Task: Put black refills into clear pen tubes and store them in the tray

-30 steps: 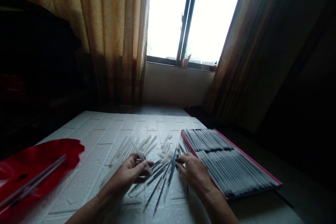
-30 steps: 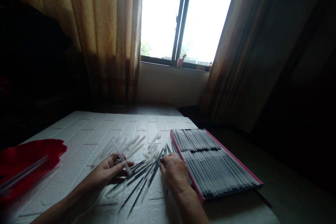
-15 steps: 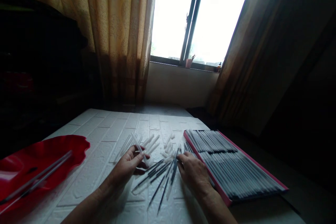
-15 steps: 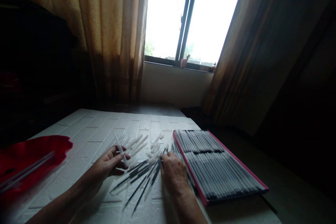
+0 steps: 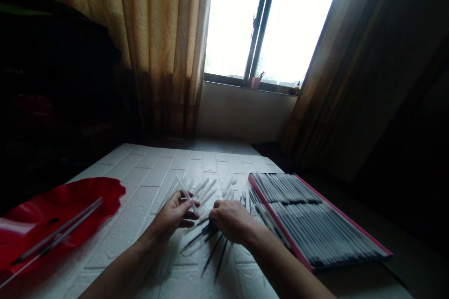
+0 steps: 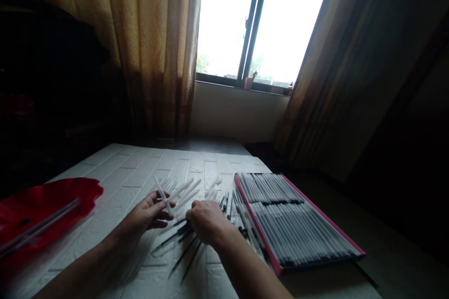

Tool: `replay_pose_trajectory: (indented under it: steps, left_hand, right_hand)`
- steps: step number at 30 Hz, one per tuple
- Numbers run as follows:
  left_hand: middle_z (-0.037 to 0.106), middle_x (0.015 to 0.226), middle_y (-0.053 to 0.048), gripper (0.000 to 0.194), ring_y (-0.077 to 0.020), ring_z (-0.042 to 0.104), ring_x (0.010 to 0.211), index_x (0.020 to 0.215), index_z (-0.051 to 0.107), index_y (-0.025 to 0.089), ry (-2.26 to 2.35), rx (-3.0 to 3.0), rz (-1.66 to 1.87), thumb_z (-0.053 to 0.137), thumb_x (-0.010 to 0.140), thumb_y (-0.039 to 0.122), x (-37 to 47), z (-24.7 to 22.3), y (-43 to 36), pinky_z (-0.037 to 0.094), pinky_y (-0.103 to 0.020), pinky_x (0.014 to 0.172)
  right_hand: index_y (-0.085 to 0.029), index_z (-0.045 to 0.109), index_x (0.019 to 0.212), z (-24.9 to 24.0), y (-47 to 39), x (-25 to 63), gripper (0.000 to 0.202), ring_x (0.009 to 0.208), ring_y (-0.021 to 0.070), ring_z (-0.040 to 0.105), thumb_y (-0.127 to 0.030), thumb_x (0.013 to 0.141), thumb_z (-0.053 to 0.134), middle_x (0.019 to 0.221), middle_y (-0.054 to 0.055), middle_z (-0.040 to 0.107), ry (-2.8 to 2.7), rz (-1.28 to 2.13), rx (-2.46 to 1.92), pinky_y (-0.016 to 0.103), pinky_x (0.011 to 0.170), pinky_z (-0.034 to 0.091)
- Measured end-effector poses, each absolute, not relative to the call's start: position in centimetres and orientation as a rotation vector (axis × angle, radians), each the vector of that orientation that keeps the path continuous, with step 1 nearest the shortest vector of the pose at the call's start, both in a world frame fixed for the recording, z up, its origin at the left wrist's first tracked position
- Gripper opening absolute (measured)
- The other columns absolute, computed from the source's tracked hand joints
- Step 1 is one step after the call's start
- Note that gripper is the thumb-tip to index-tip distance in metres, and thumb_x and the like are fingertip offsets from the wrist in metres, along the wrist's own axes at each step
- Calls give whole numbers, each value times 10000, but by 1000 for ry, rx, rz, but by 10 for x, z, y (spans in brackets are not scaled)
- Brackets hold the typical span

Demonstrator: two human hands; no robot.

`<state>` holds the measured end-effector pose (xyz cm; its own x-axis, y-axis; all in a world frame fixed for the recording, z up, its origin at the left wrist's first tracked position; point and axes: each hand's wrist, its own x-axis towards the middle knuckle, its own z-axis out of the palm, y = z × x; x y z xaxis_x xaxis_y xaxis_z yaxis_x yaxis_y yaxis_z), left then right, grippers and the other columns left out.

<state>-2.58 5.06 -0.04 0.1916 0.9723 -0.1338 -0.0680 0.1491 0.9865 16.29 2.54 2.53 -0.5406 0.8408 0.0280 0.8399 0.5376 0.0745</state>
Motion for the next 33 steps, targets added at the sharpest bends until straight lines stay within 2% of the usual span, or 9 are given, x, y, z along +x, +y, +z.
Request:
replay_pose_trajectory:
  steps: [5,10,14,18,21,23,25,29,33]
  left_hand:
    - [708,944,-65,415,-154,693,614,959,504,203,1078,1115,994,725,688,427,-25,-1,51,522,-260,562]
    - [713,951,-60,416,-164,706,634,947,519,203,1070,1104,991,751,675,416,-25,2,49,533,-265,577]
    - [722,963,-54,410,-183,723,701,910,539,200,1054,1011,998,795,646,382,-24,4,45,551,-272,623]
    - [731,953,-60,286,-198,726,810,876,584,178,1004,875,979,774,706,308,-22,11,38,558,-247,659]
    - [737,915,-64,96,-167,723,831,842,627,152,961,747,971,667,826,237,-20,17,32,555,-194,654]
    - [741,879,-62,89,-147,726,805,821,645,135,938,651,984,595,878,180,-18,20,29,556,-166,637]
    - [747,854,-61,126,-136,729,766,805,652,121,918,572,1001,561,891,125,-17,22,27,561,-155,613]
    - [755,825,-61,138,-140,733,740,808,661,102,870,526,1018,551,890,86,-16,21,29,572,-154,584]
    - [757,796,-60,132,-149,737,725,801,664,97,870,500,1027,563,884,80,-15,19,29,580,-157,567]
  right_hand:
    - [-200,708,846,32,32,167,170,714,194,664,-171,793,549,863,68,704,2753,77,1443,234,538,365]
    - [-217,679,914,30,23,171,165,755,166,651,-199,842,531,916,46,694,2772,58,1529,222,596,391]
    - [-210,642,893,20,13,174,147,770,140,627,-189,874,498,941,40,655,2956,54,1739,209,644,408]
    - [-195,581,810,8,3,174,137,653,144,588,-182,864,456,732,29,615,3348,14,2217,230,625,431]
    - [-206,550,813,4,-4,169,72,531,140,582,-219,852,491,627,3,624,3454,-443,2548,237,548,452]
    - [-211,553,824,4,-9,165,46,477,136,581,-242,846,528,612,-2,651,3459,-857,2618,239,508,468]
    - [-210,570,806,5,-14,160,55,479,142,596,-254,837,557,622,6,669,3478,-1070,2610,251,510,491]
    - [-197,631,765,4,-17,154,95,564,158,639,-240,828,576,690,37,678,3567,-1067,2544,260,552,516]
    - [-190,646,758,3,-14,154,90,565,150,636,-237,818,599,682,23,652,3570,-1061,2515,243,548,513]
